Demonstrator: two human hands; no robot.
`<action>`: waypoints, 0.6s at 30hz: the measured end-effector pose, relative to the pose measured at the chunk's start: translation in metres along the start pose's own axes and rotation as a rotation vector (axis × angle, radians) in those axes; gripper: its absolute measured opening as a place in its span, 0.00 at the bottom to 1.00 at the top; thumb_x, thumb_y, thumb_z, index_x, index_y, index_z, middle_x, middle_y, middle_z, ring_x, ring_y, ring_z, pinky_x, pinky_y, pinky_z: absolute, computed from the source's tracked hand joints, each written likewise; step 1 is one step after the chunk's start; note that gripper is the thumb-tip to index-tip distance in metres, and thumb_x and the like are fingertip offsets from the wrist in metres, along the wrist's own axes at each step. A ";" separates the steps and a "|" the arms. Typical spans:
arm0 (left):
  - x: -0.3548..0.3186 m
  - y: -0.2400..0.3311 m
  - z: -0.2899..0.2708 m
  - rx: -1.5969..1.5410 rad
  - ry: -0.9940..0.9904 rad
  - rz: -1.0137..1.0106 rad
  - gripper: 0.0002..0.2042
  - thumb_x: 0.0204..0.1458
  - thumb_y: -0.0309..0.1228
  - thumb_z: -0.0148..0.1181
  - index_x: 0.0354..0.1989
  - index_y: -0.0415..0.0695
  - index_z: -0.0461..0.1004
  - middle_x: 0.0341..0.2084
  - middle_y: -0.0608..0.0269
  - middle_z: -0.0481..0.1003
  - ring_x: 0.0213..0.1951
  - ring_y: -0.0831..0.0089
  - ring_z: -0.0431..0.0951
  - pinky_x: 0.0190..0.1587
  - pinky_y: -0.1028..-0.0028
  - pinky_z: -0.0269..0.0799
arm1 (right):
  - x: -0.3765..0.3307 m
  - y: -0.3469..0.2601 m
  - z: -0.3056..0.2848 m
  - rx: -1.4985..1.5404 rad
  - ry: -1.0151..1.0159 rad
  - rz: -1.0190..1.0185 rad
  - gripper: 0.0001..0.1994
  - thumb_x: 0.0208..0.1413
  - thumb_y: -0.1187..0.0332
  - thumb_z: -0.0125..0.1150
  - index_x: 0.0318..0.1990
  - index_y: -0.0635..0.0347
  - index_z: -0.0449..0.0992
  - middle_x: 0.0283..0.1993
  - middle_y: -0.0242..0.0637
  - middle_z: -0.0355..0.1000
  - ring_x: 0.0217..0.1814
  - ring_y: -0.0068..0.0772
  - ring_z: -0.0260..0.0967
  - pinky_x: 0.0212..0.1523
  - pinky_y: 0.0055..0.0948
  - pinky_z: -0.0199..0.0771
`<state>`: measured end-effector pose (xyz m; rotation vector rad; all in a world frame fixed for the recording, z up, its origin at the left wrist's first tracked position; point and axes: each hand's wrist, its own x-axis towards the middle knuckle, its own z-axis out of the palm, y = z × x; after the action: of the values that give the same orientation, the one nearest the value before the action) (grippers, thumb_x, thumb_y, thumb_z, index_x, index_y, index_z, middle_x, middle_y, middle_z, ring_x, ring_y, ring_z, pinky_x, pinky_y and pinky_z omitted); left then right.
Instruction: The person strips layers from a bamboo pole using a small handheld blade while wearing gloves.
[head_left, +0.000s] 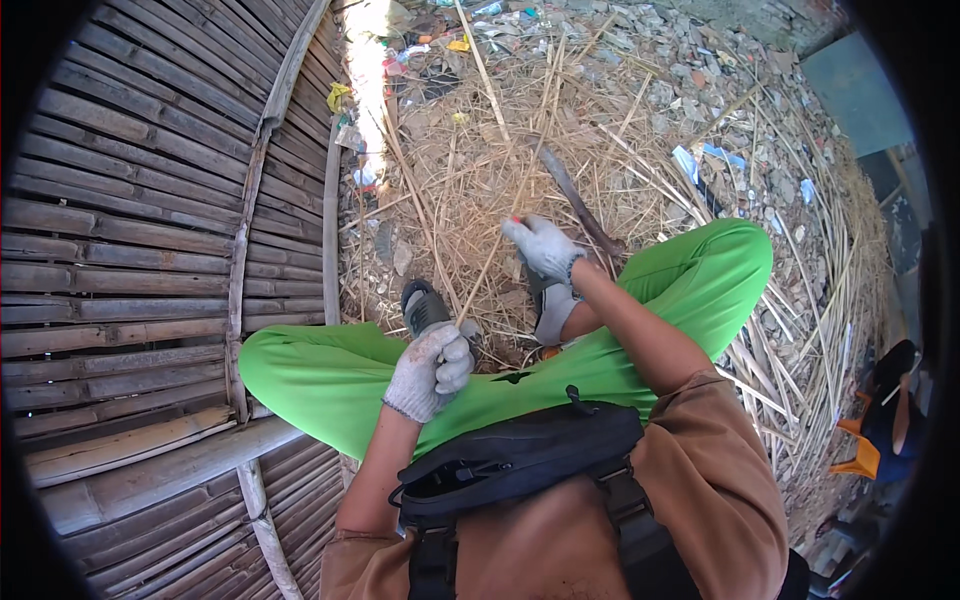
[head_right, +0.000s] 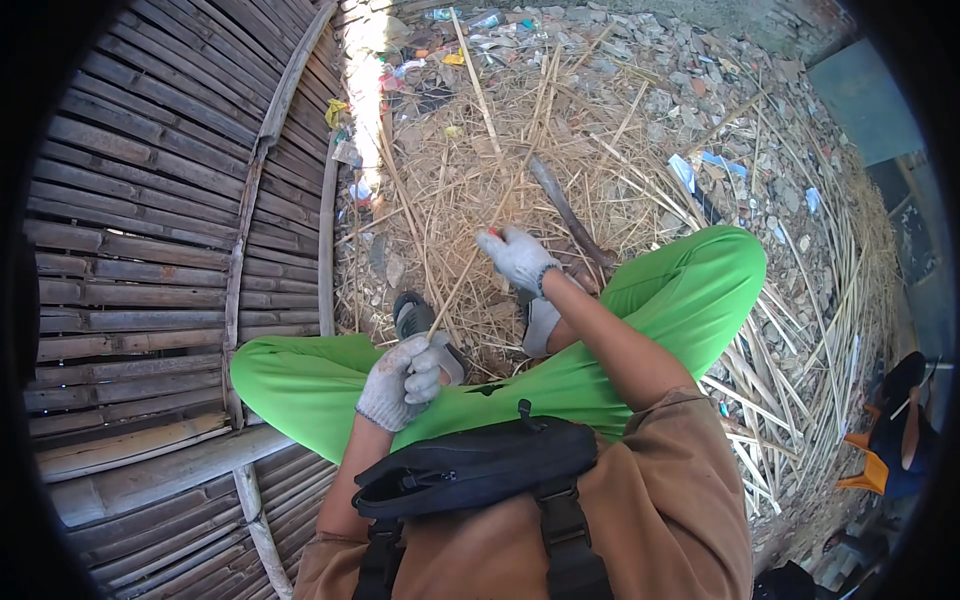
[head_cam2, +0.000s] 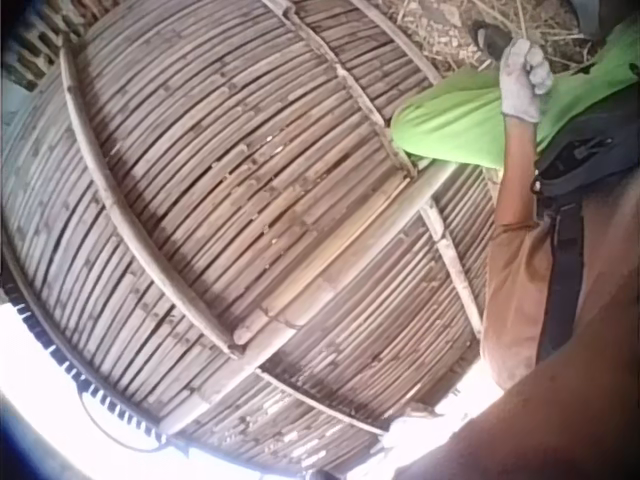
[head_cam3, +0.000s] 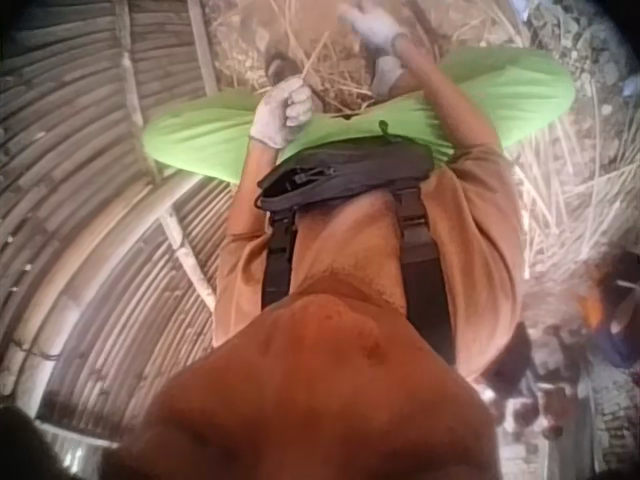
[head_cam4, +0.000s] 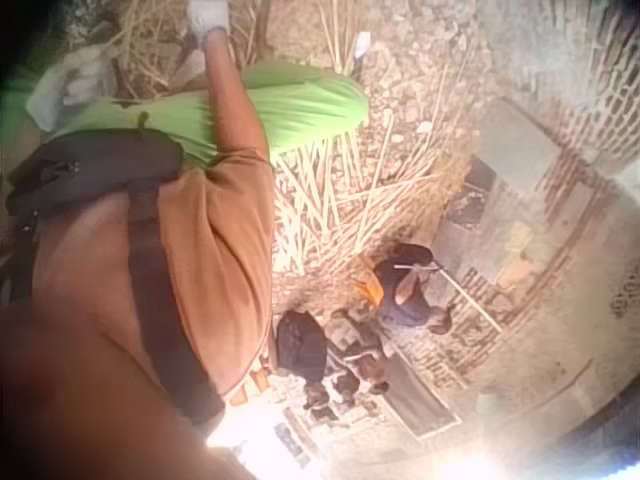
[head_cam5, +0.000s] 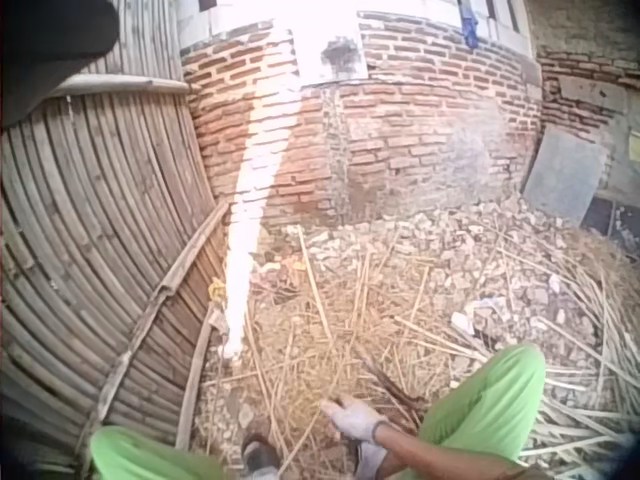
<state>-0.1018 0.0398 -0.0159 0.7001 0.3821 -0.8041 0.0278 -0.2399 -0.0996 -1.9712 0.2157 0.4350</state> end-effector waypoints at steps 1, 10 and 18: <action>0.003 -0.002 -0.003 -0.072 -0.008 -0.020 0.16 0.69 0.33 0.56 0.57 0.33 0.74 0.24 0.72 0.64 0.17 0.82 0.60 0.16 0.80 0.54 | -0.009 -0.002 0.005 -0.086 -0.053 -0.040 0.37 0.68 0.35 0.52 0.51 0.70 0.79 0.39 0.55 0.81 0.44 0.49 0.81 0.50 0.46 0.78; 0.038 -0.016 -0.004 -0.113 0.060 -0.084 0.17 0.72 0.37 0.49 0.54 0.34 0.75 0.22 0.72 0.64 0.17 0.79 0.60 0.17 0.76 0.56 | -0.056 0.004 0.021 -0.496 -0.181 -0.241 0.31 0.73 0.38 0.45 0.44 0.60 0.81 0.41 0.59 0.81 0.46 0.64 0.80 0.49 0.57 0.78; 0.050 -0.020 -0.020 -0.440 -0.161 -0.163 0.18 0.76 0.39 0.45 0.49 0.37 0.76 0.17 0.76 0.60 0.14 0.80 0.58 0.15 0.76 0.56 | -0.077 -0.010 0.035 -0.516 -0.192 -0.378 0.28 0.71 0.40 0.49 0.39 0.56 0.81 0.36 0.53 0.82 0.41 0.60 0.82 0.43 0.56 0.80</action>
<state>-0.0861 0.0175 -0.0670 0.1941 0.4552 -0.8858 -0.0462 -0.2069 -0.0740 -2.3848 -0.4274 0.4561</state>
